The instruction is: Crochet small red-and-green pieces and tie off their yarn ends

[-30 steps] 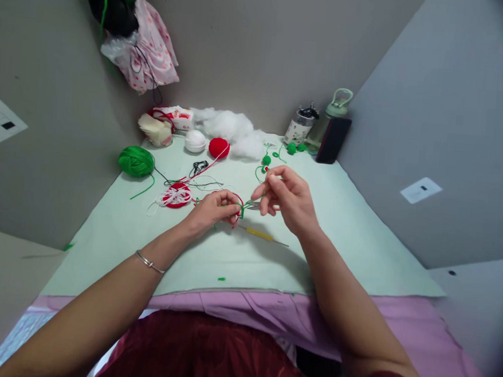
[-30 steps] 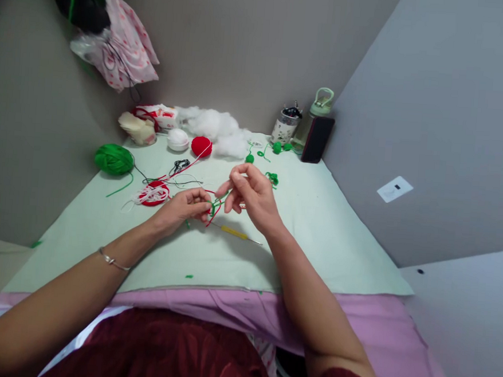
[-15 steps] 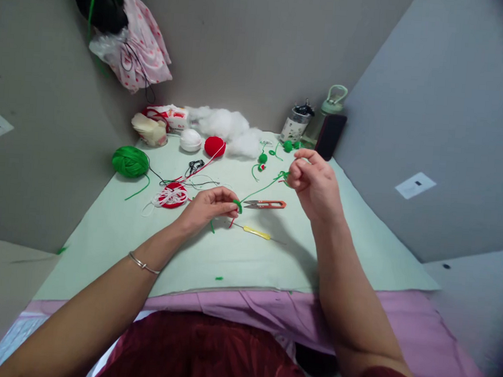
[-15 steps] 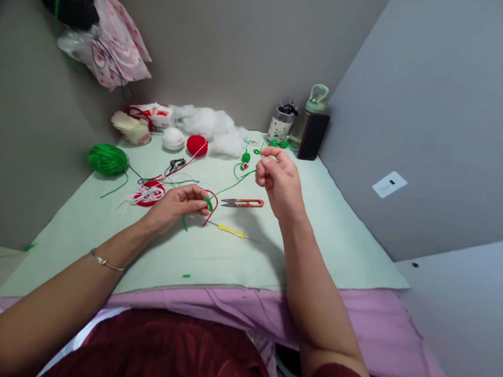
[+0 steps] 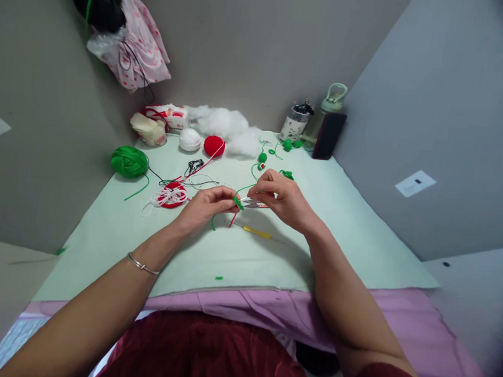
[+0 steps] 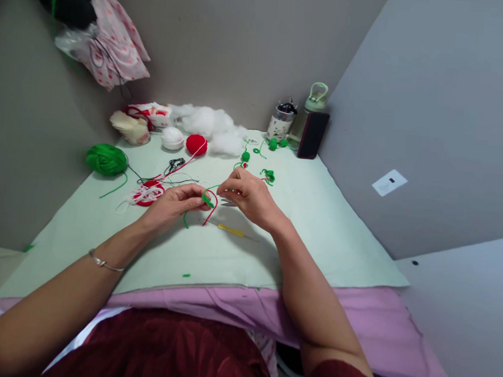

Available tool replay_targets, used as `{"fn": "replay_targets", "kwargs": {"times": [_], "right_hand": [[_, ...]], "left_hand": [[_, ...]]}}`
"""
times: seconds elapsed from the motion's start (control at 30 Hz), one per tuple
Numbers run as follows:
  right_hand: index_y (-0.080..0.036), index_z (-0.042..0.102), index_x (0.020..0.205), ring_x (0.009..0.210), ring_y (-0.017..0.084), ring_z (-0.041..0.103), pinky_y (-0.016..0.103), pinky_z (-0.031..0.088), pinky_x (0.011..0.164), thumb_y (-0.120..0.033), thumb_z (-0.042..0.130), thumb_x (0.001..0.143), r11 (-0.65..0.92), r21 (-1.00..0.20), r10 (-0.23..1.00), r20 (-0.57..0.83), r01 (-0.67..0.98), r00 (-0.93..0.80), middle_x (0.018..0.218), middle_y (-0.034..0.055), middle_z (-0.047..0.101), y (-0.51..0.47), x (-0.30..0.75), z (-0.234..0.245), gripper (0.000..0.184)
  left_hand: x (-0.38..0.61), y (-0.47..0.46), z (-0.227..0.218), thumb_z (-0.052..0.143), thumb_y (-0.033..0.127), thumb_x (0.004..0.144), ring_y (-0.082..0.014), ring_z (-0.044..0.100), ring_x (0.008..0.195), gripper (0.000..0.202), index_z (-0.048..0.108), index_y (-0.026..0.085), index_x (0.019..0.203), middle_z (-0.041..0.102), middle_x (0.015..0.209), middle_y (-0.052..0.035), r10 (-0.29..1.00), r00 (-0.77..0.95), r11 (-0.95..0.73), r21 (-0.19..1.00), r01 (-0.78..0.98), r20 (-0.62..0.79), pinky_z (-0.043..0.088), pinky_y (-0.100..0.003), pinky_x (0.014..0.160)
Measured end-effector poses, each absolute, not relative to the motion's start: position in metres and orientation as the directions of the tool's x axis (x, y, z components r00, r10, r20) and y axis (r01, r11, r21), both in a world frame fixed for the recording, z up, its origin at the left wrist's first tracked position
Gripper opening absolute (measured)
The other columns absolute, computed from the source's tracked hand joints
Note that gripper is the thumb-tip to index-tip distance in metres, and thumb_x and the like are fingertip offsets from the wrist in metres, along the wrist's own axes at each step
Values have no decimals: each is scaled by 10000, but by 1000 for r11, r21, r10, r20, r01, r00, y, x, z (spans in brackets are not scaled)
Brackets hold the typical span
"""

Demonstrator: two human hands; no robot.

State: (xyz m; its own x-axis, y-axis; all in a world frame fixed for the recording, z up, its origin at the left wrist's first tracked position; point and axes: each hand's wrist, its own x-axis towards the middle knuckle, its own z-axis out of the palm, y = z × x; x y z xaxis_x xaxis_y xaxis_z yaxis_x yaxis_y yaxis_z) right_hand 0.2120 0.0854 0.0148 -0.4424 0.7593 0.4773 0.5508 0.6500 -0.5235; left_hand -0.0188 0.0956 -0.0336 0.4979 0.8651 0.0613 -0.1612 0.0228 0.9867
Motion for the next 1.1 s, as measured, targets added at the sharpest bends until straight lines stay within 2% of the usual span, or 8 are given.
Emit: {"fn": "replay_targets", "kwargs": {"times": [0.47,0.67,0.83,0.9,1.0,1.1], "right_hand": [[-244,751,882,745,138,553,281,426,674,-204,626,939,668,-511,744,465,541,-480,849,19,574,84,211,16,143],[-233,757,885,741,131,557,258,426,649,-199,671,908,640,-618,765,450,458,-461,826,12,576,85,203,13,96],[-229,745,922,724,127,562,265,453,660,-206,705,872,561,-711,825,437,424,-358,840,12,607,88,197,4,69],[-223,723,970,701,128,580,272,487,659,-225,713,857,488,-794,867,392,364,-307,826,7,628,88,195,3,113],[-215,681,1055,659,123,613,282,534,662,-264,678,881,373,-897,897,284,237,-339,796,-6,652,84,192,7,180],[-230,655,1162,707,129,646,292,555,714,-296,620,933,391,-892,870,280,225,-405,862,12,698,78,189,9,241]], "left_hand": [[-18,93,-32,740,319,843,-166,691,897,214,735,172,998,737,985,-51,856,516,52,985,-163,40,533,-334,939],[-17,93,-31,756,329,835,-157,692,865,230,724,172,1000,736,949,-42,851,524,86,979,-185,24,537,-319,907],[-16,87,-21,742,326,845,-133,669,755,204,674,180,969,696,881,-17,859,512,109,970,-217,18,565,-298,783],[-15,86,-19,735,335,848,-136,665,724,207,648,180,954,686,861,-17,853,522,126,968,-217,6,572,-303,735],[-14,86,-20,744,338,832,-142,664,694,220,622,167,900,678,806,-17,849,527,159,965,-208,-27,573,-304,700],[-13,88,-23,770,339,796,-142,668,681,246,619,163,877,676,765,-8,871,488,180,957,-225,-49,571,-298,704]]}}
